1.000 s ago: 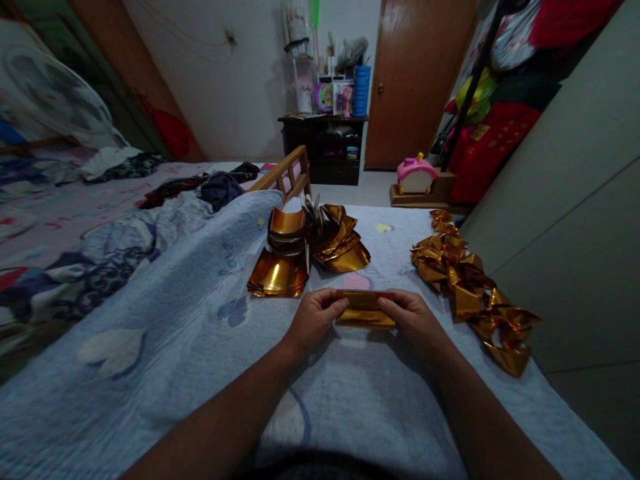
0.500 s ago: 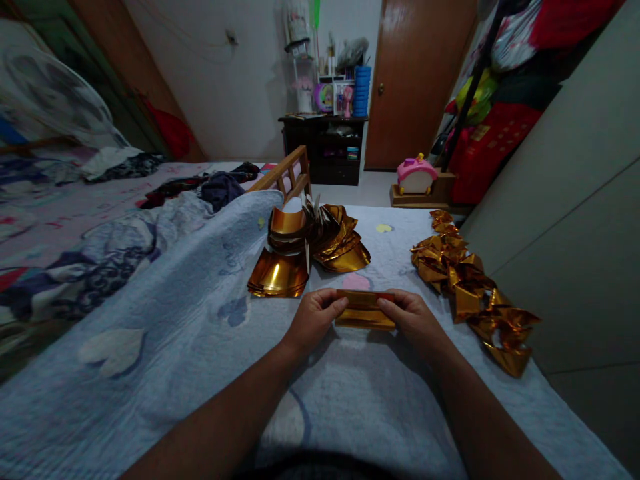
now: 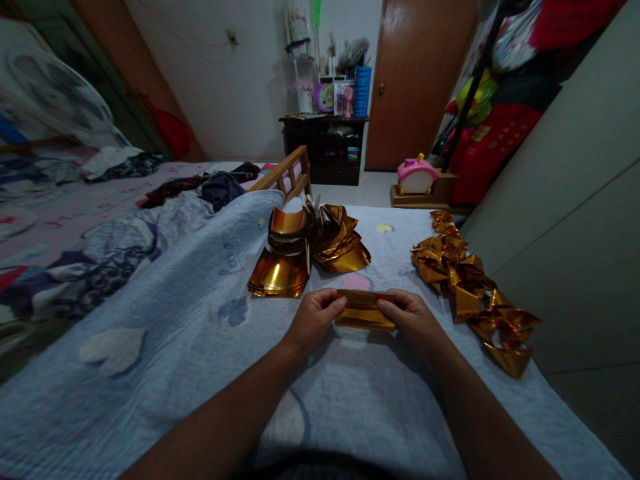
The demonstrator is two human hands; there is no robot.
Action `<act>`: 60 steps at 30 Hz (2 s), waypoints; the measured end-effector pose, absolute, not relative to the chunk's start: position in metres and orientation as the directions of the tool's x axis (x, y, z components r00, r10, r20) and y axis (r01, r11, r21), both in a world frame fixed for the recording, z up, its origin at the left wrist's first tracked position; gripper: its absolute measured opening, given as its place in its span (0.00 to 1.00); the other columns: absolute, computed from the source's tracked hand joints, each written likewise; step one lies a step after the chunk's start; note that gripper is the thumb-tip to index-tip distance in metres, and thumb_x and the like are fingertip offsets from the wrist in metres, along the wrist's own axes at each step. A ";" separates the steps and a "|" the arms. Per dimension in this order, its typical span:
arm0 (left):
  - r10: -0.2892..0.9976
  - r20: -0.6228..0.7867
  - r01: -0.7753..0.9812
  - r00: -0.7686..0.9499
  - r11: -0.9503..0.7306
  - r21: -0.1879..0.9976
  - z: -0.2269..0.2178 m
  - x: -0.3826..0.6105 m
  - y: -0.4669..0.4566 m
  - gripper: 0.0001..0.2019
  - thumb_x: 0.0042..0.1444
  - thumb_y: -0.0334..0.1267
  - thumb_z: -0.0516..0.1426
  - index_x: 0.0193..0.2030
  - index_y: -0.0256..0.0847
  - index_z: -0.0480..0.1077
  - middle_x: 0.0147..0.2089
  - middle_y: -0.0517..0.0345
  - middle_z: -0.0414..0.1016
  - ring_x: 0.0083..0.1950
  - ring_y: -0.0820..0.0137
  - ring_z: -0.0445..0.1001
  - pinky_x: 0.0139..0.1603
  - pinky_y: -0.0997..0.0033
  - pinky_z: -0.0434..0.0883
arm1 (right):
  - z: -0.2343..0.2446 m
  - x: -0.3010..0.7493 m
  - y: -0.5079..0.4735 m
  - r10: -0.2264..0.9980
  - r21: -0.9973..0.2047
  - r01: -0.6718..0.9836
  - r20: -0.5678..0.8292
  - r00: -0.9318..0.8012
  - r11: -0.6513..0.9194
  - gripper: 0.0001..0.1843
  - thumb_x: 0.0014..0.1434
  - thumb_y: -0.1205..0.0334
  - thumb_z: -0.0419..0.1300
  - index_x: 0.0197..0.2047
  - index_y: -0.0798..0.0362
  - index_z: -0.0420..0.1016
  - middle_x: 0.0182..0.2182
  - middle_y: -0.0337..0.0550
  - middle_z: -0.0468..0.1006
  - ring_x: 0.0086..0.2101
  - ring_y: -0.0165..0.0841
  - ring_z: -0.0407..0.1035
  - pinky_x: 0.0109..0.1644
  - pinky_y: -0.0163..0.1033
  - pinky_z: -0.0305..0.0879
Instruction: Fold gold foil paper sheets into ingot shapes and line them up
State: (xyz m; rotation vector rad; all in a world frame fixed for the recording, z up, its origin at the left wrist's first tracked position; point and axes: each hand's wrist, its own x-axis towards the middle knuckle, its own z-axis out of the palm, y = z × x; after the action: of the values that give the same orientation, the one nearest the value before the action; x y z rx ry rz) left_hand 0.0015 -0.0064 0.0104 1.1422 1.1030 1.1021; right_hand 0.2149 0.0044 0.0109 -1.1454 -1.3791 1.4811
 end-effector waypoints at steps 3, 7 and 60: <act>0.990 -0.079 -0.089 0.121 0.090 0.992 0.012 0.002 -0.007 0.12 0.52 0.44 0.65 0.34 0.35 0.80 0.32 0.54 0.79 0.34 0.70 0.73 0.37 0.72 0.68 | 0.011 0.215 0.004 0.956 -0.995 0.038 -0.095 -0.277 -0.089 0.21 0.52 0.44 0.68 0.37 0.55 0.82 0.30 0.43 0.79 0.32 0.35 0.69 0.37 0.39 0.62; 0.990 -0.074 -0.088 0.119 0.085 0.993 0.012 0.002 -0.007 0.12 0.51 0.44 0.66 0.33 0.35 0.79 0.32 0.54 0.78 0.33 0.70 0.73 0.37 0.72 0.68 | 0.011 0.215 0.005 0.955 -0.995 0.024 -0.103 -0.276 -0.101 0.21 0.52 0.44 0.69 0.37 0.55 0.82 0.31 0.44 0.79 0.32 0.35 0.70 0.38 0.40 0.63; 0.998 0.032 -0.035 0.050 -0.031 0.999 -0.002 0.002 -0.004 0.17 0.54 0.38 0.62 0.47 0.45 0.60 0.28 0.69 0.64 0.29 0.75 0.65 0.34 0.76 0.61 | 0.008 0.211 0.005 0.957 -0.980 0.193 -0.101 -0.271 -0.049 0.15 0.53 0.49 0.64 0.30 0.54 0.77 0.23 0.38 0.72 0.26 0.31 0.62 0.30 0.36 0.56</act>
State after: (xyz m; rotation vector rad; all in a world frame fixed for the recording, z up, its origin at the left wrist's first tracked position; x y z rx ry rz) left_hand 0.0018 -0.0040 -0.0021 1.2307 1.1322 1.2106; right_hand 0.2112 0.0053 0.0076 -1.2576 -1.5242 1.3840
